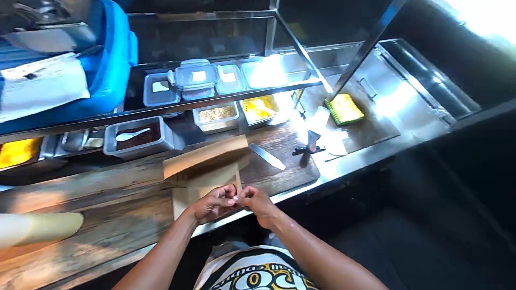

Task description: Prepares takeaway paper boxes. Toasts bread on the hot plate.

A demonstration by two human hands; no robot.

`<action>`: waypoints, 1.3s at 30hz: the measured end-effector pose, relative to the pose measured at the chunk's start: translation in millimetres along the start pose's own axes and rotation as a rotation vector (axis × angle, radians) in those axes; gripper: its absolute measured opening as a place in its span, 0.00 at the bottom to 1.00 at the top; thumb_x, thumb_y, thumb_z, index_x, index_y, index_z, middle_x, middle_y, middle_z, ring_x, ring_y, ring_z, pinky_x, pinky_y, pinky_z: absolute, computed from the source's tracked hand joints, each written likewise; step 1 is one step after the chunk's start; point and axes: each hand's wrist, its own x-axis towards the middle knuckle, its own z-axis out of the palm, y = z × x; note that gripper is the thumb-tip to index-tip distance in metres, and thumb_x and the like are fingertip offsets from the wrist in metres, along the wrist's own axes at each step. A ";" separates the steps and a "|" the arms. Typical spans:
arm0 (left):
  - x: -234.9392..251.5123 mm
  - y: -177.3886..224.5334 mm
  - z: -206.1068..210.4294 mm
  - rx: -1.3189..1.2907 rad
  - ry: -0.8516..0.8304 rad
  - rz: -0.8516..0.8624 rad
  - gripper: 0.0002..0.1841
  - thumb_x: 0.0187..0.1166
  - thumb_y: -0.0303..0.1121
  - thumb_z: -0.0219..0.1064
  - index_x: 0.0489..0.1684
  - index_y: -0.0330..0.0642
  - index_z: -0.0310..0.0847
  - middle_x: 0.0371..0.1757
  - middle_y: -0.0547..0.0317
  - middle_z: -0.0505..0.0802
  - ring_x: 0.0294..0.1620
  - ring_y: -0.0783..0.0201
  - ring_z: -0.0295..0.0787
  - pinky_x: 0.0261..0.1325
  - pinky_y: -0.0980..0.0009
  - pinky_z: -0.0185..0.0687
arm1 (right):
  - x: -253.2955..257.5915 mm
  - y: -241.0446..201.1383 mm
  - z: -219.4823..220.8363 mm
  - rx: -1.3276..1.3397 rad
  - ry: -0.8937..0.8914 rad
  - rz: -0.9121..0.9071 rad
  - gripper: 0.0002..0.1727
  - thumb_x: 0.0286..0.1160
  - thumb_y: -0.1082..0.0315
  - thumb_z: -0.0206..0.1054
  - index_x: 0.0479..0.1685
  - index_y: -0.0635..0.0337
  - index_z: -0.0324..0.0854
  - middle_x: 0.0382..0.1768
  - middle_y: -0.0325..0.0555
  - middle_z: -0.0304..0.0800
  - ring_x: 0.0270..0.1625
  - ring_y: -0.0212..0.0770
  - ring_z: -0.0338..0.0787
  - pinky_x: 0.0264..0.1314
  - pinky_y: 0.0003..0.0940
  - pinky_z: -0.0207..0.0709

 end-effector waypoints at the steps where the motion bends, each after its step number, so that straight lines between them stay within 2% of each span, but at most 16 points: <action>1: 4.7 -3.2 -8.9 -0.055 -0.014 -0.004 0.10 0.65 0.34 0.79 0.36 0.53 0.82 0.38 0.63 0.91 0.37 0.72 0.87 0.44 0.75 0.85 | 5.3 -0.1 2.6 0.027 -0.005 -0.013 0.11 0.72 0.66 0.76 0.42 0.61 0.79 0.38 0.42 0.84 0.40 0.35 0.83 0.46 0.34 0.80; 4: 18.4 -6.3 -20.3 -0.003 0.099 -0.091 0.16 0.63 0.22 0.73 0.49 0.44 0.80 0.35 0.56 0.92 0.28 0.69 0.87 0.31 0.75 0.84 | 14.0 -1.8 -0.5 0.011 -0.064 -0.033 0.18 0.81 0.60 0.71 0.59 0.64 0.78 0.52 0.50 0.86 0.54 0.40 0.87 0.61 0.40 0.84; 7: 43.5 5.9 -2.7 0.565 0.335 -0.267 0.11 0.71 0.18 0.73 0.46 0.37 0.78 0.31 0.54 0.91 0.23 0.63 0.88 0.26 0.68 0.87 | 8.5 -21.7 -26.2 -0.374 -0.018 -0.156 0.22 0.84 0.60 0.66 0.72 0.62 0.79 0.66 0.53 0.87 0.66 0.44 0.89 0.71 0.43 0.82; 9: 54.7 13.2 11.2 1.021 0.497 -0.364 0.11 0.75 0.29 0.72 0.53 0.43 0.84 0.38 0.54 0.93 0.33 0.57 0.93 0.39 0.55 0.92 | 1.9 -33.4 -66.0 -0.533 0.211 -0.258 0.20 0.87 0.62 0.62 0.73 0.57 0.81 0.64 0.49 0.90 0.59 0.43 0.93 0.64 0.44 0.87; 11: 52.5 28.1 32.2 1.239 0.668 -0.373 0.13 0.80 0.39 0.67 0.58 0.48 0.87 0.49 0.49 0.94 0.53 0.46 0.91 0.57 0.37 0.83 | 1.5 -36.7 -130.2 -0.549 0.547 -0.349 0.18 0.87 0.65 0.59 0.71 0.56 0.82 0.59 0.50 0.92 0.53 0.44 0.94 0.58 0.48 0.89; 14: 49.0 47.2 72.9 1.266 0.969 -0.004 0.15 0.88 0.37 0.59 0.62 0.44 0.86 0.55 0.44 0.94 0.55 0.42 0.92 0.57 0.35 0.83 | 11.2 -47.9 -235.3 -0.568 0.784 -0.189 0.22 0.87 0.67 0.56 0.78 0.48 0.79 0.60 0.57 0.91 0.54 0.55 0.92 0.59 0.61 0.82; 16: 75.3 53.8 105.4 1.252 1.051 0.330 0.14 0.86 0.36 0.58 0.57 0.41 0.88 0.48 0.47 0.94 0.42 0.50 0.93 0.46 0.46 0.88 | 31.5 -52.9 -285.1 -0.624 0.637 -0.054 0.27 0.88 0.64 0.55 0.87 0.43 0.70 0.55 0.60 0.91 0.50 0.56 0.92 0.58 0.61 0.83; 19: 162.1 64.9 159.6 1.321 0.937 0.513 0.15 0.84 0.38 0.61 0.56 0.42 0.90 0.47 0.52 0.95 0.42 0.57 0.94 0.47 0.52 0.92 | 64.0 -64.9 -310.2 -0.682 0.390 -0.045 0.25 0.92 0.60 0.52 0.86 0.44 0.71 0.56 0.57 0.92 0.53 0.53 0.94 0.62 0.57 0.84; 22: 276.5 80.9 196.9 1.549 0.800 0.156 0.20 0.86 0.48 0.60 0.71 0.53 0.84 0.66 0.55 0.90 0.67 0.52 0.87 0.69 0.46 0.81 | 75.0 -72.5 -311.5 -0.715 0.326 0.001 0.23 0.91 0.51 0.49 0.71 0.46 0.84 0.56 0.52 0.94 0.59 0.51 0.93 0.66 0.59 0.83; 26: 386.1 80.5 188.4 1.714 0.687 -0.349 0.37 0.77 0.48 0.68 0.91 0.64 0.62 0.88 0.48 0.71 0.87 0.41 0.64 0.81 0.32 0.60 | 30.9 -72.5 -359.8 -0.519 0.237 0.122 0.21 0.82 0.46 0.63 0.52 0.54 0.88 0.39 0.50 0.94 0.34 0.46 0.95 0.40 0.49 0.90; 29: 405.8 71.9 182.5 1.722 0.644 -0.510 0.41 0.74 0.37 0.70 0.92 0.69 0.60 0.82 0.37 0.74 0.75 0.33 0.77 0.67 0.31 0.77 | -24.9 -78.9 -464.6 -0.792 0.190 0.044 0.20 0.77 0.62 0.64 0.68 0.48 0.85 0.59 0.52 0.90 0.60 0.51 0.90 0.64 0.55 0.84; 31: 397.0 64.8 200.7 1.644 0.587 -0.568 0.37 0.79 0.36 0.64 0.92 0.66 0.58 0.81 0.34 0.75 0.68 0.31 0.83 0.63 0.31 0.81 | -63.9 -103.7 -551.0 -1.142 0.175 0.112 0.34 0.80 0.62 0.61 0.89 0.33 0.66 0.66 0.58 0.87 0.61 0.61 0.90 0.62 0.64 0.83; 33: 380.0 47.6 227.8 1.425 0.579 -0.483 0.33 0.82 0.34 0.60 0.91 0.55 0.61 0.80 0.36 0.78 0.73 0.35 0.81 0.72 0.35 0.77 | -87.2 -144.2 -637.5 -1.352 0.195 0.237 0.40 0.83 0.57 0.60 0.96 0.36 0.50 0.62 0.61 0.90 0.59 0.66 0.92 0.59 0.71 0.81; 35: 376.3 28.2 249.0 1.063 0.624 -0.306 0.29 0.83 0.30 0.57 0.88 0.48 0.65 0.71 0.44 0.87 0.64 0.49 0.88 0.69 0.48 0.82 | -74.9 -194.6 -706.9 -1.433 0.259 0.295 0.30 0.83 0.52 0.59 0.86 0.45 0.71 0.61 0.63 0.91 0.63 0.69 0.89 0.63 0.74 0.77; 37: 395.2 12.3 264.6 0.717 0.686 -0.193 0.29 0.82 0.30 0.55 0.86 0.47 0.66 0.44 0.50 0.90 0.28 0.60 0.84 0.31 0.61 0.82 | -28.1 -242.6 -740.0 -1.488 0.267 0.304 0.24 0.86 0.49 0.57 0.71 0.50 0.83 0.61 0.62 0.91 0.66 0.67 0.87 0.67 0.73 0.74; 39: 430.3 12.1 271.8 0.556 0.702 -0.158 0.29 0.82 0.31 0.54 0.86 0.50 0.65 0.36 0.52 0.88 0.19 0.62 0.77 0.22 0.63 0.76 | 51.3 -261.7 -748.6 -1.476 0.239 0.198 0.22 0.86 0.48 0.59 0.66 0.49 0.86 0.60 0.59 0.91 0.66 0.65 0.88 0.67 0.72 0.75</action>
